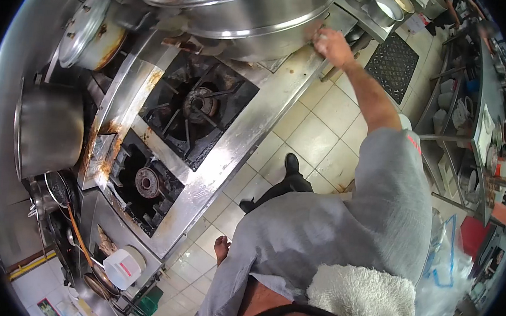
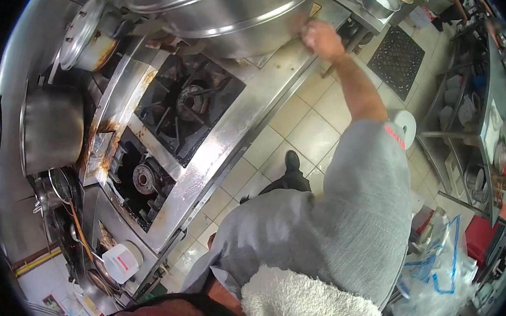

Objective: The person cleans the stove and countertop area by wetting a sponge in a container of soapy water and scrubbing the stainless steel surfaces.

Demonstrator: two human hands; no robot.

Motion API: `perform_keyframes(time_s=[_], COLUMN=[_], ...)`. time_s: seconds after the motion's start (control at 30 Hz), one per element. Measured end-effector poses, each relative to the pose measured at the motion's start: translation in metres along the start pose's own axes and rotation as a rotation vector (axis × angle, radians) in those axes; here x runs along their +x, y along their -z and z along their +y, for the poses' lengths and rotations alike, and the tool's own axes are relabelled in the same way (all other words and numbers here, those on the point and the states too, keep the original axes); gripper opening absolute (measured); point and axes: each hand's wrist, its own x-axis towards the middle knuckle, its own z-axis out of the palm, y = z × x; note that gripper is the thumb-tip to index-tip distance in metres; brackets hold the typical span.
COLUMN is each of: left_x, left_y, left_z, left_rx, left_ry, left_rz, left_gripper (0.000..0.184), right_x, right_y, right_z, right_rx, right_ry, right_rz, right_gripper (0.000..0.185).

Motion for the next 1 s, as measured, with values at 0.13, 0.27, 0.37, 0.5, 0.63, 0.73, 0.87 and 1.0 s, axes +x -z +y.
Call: perform_keyframes(time_s=[0.13,0.27,0.37,0.5,0.63,0.73,0.87,1.0], left_x=[-0.003,-0.038,-0.028,-0.019,-0.007,0.000,0.024,0.015], left_y=[-0.020,-0.046,-0.039,-0.041,-0.037,-0.021,0.022,0.061], left_z=[0.004,0.057,0.054,0.046,0.027,0.021,-0.003,-0.007], left_rx=[0.216,0.536,0.465,0.380,0.405,0.426,0.398,0.347], left_ry=[0.025,-0.067,-0.103,-0.083,-0.164,-0.185,-0.226,-0.205], left_rz=[-0.067,-0.003,0.014,0.031,-0.037,-0.078,-0.079,-0.011], left_gripper=[0.042,0.044,0.045,0.042,0.043,0.044,0.042,0.040], right_x=[0.035,0.040,0.029,-0.021,-0.076,-0.102,-0.127,-0.105], right_y=[-0.009,-0.022,-0.015,0.002,0.012,0.026,0.022,0.015], right_z=[0.065,0.080,0.050,-0.048,-0.220,-0.356,-0.471,-0.477], right_rx=[-0.047,-0.101,-0.132,-0.050,0.258,0.259,0.497,0.587], right_ry=[-0.239,-0.310,-0.334,-0.191,-0.030,0.226,0.439,0.635], right_rz=[-0.061,-0.012,0.051,0.116,0.189,0.092,-0.002,-0.215], right_gripper=[0.034,0.035,0.033,0.025,0.019,0.026,0.039,0.048])
